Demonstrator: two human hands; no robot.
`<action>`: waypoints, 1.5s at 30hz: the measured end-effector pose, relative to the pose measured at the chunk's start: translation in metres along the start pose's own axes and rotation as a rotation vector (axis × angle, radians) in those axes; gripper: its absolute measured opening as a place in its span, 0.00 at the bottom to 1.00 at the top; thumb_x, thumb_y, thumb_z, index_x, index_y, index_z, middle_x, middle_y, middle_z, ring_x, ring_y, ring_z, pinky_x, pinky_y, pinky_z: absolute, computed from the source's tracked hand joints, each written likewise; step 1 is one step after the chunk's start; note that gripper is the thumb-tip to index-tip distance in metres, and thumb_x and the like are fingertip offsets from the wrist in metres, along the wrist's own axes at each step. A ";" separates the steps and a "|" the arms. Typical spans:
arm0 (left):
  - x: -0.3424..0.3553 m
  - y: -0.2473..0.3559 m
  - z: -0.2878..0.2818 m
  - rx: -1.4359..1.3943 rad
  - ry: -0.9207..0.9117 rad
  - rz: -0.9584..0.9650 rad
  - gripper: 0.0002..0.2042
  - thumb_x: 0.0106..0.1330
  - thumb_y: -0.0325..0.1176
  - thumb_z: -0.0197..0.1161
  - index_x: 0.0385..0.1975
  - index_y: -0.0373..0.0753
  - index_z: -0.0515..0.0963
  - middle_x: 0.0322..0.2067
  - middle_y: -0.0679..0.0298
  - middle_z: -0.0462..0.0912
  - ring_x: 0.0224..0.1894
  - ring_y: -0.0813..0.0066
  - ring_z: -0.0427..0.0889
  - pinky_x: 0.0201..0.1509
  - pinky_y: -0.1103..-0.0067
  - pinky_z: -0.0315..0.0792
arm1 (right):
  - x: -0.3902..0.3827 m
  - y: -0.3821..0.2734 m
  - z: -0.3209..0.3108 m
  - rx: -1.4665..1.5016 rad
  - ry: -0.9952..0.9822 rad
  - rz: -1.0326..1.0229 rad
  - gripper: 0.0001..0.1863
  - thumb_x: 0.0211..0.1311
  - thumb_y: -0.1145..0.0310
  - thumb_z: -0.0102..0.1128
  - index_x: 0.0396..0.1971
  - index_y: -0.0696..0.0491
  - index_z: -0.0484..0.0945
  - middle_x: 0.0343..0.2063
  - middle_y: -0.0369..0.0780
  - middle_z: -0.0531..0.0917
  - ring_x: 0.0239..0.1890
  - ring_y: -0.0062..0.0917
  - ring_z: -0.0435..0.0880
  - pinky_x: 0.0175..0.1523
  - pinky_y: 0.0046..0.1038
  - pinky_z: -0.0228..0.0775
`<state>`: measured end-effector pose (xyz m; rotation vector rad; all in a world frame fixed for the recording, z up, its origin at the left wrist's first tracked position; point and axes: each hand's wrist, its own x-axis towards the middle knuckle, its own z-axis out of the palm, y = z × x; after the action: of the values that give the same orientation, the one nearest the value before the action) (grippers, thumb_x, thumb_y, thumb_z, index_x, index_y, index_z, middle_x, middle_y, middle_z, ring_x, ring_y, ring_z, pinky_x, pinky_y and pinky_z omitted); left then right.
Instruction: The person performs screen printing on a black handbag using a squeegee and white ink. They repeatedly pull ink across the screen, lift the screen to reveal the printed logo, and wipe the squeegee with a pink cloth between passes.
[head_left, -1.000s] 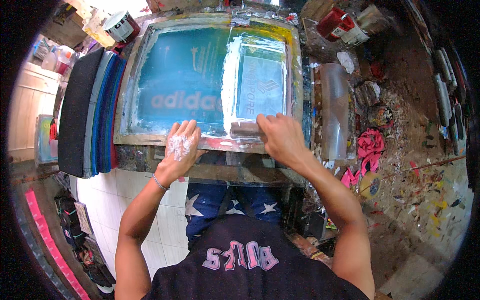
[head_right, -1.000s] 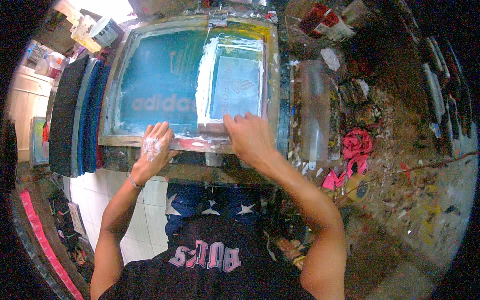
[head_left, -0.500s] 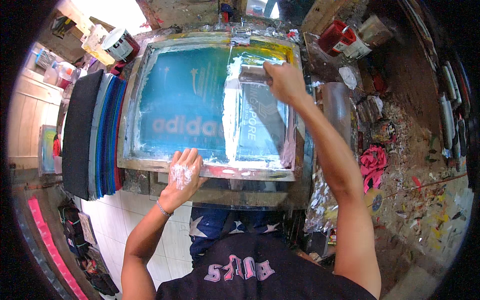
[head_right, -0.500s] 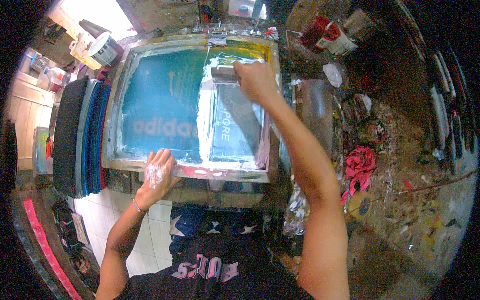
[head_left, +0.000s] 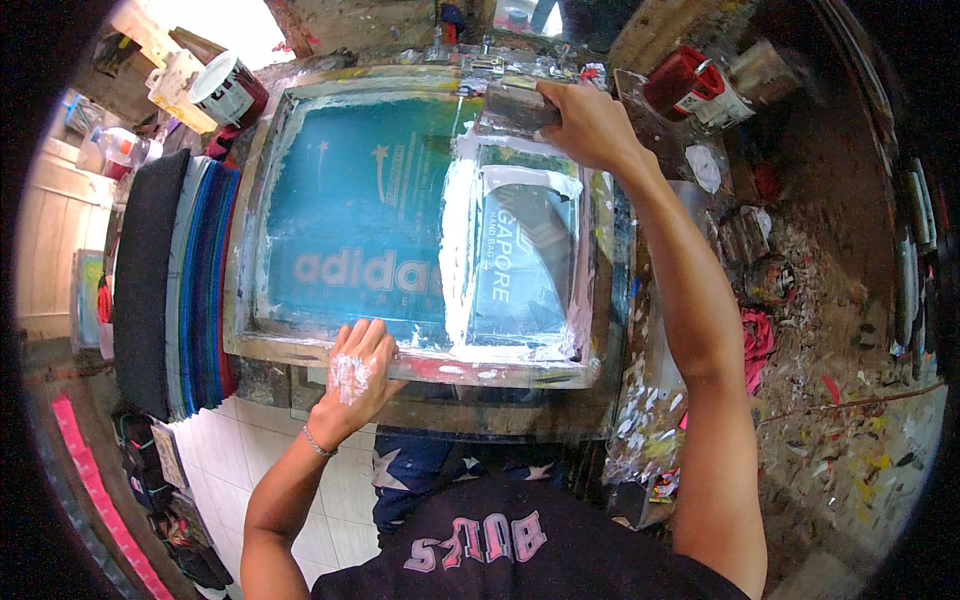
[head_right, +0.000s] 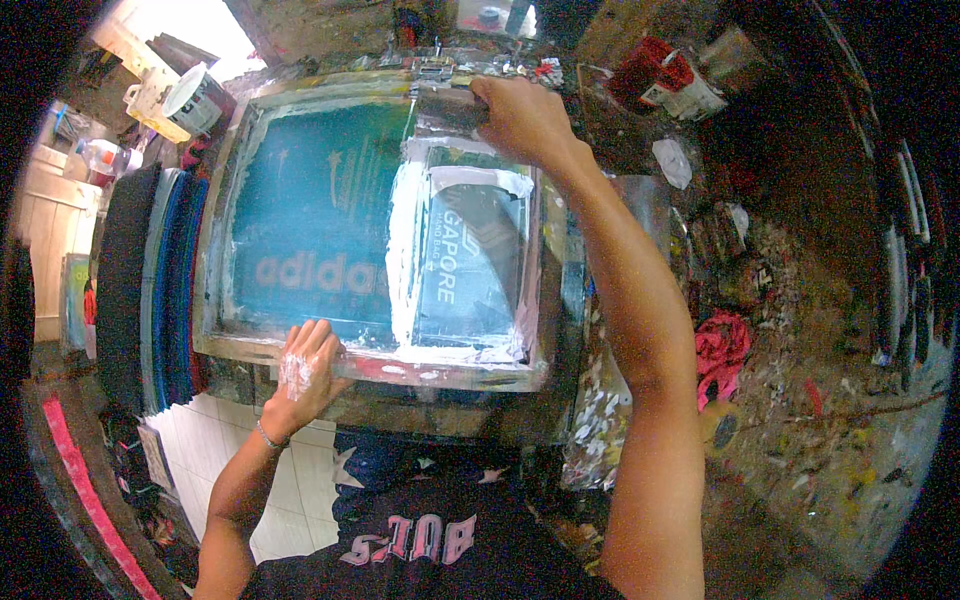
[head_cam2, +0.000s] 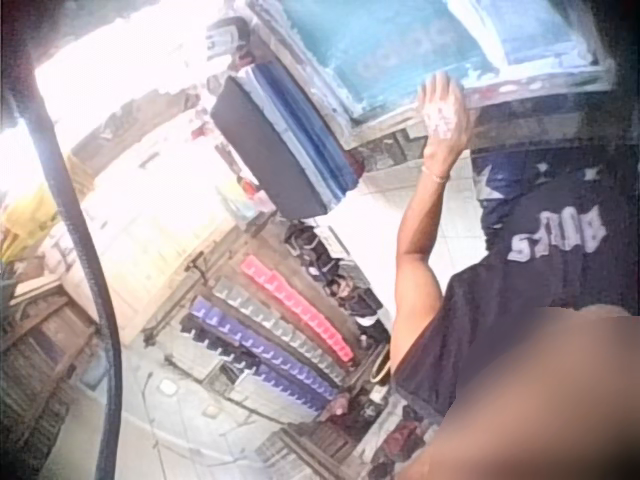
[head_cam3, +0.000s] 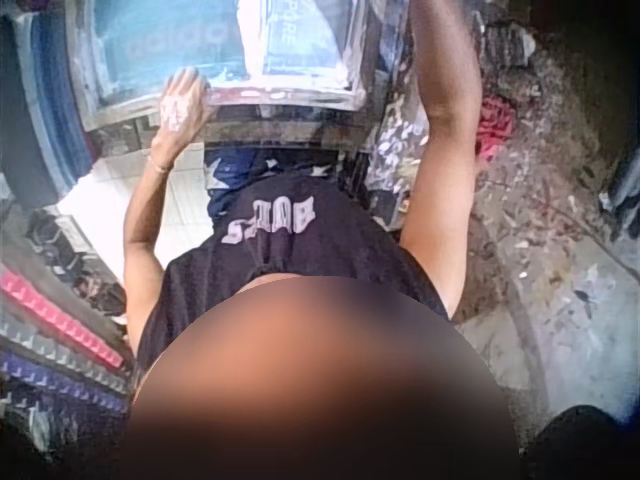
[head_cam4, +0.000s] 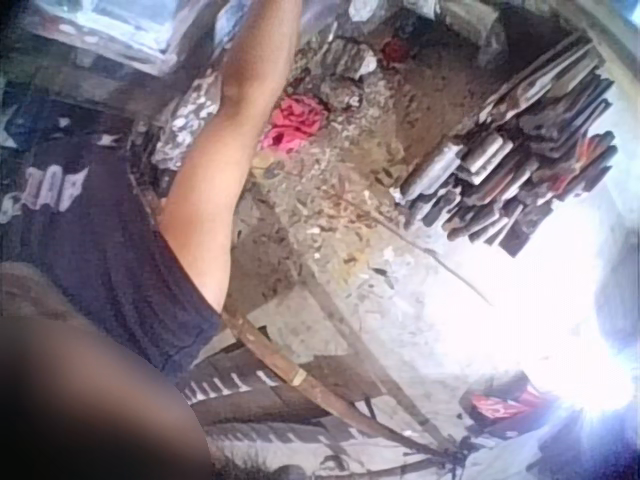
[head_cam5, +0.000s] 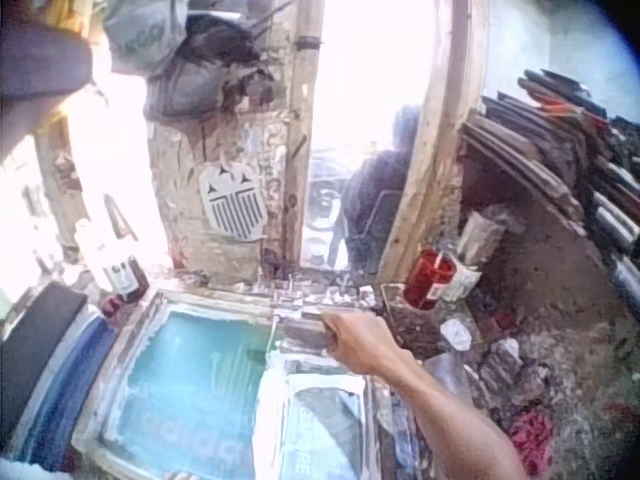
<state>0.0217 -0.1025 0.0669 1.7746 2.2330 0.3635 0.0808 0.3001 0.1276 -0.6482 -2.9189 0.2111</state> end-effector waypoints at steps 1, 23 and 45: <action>0.000 -0.001 0.000 -0.001 0.021 0.012 0.21 0.41 0.31 0.79 0.32 0.35 0.73 0.36 0.56 0.69 0.42 0.57 0.71 0.47 0.66 0.65 | -0.001 0.000 0.001 0.008 0.000 -0.015 0.18 0.49 0.63 0.69 0.42 0.49 0.82 0.38 0.48 0.87 0.43 0.47 0.86 0.47 0.49 0.78; -0.004 -0.013 0.014 -0.135 0.120 0.028 0.25 0.34 0.29 0.82 0.31 0.36 0.72 0.35 0.56 0.70 0.41 0.55 0.72 0.46 0.65 0.68 | 0.038 0.031 -0.007 0.318 -0.209 -0.145 0.24 0.47 0.62 0.79 0.45 0.55 0.83 0.34 0.45 0.89 0.38 0.36 0.88 0.45 0.36 0.78; -0.004 -0.016 0.013 -0.160 0.113 0.037 0.26 0.34 0.31 0.82 0.31 0.36 0.72 0.34 0.57 0.71 0.40 0.56 0.73 0.44 0.65 0.68 | 0.028 0.006 0.013 -0.100 -0.020 -0.139 0.18 0.51 0.66 0.67 0.45 0.47 0.81 0.36 0.47 0.87 0.41 0.47 0.87 0.45 0.49 0.78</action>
<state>0.0129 -0.1099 0.0495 1.7530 2.1785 0.6464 0.0563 0.3159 0.1170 -0.4559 -2.9943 0.0563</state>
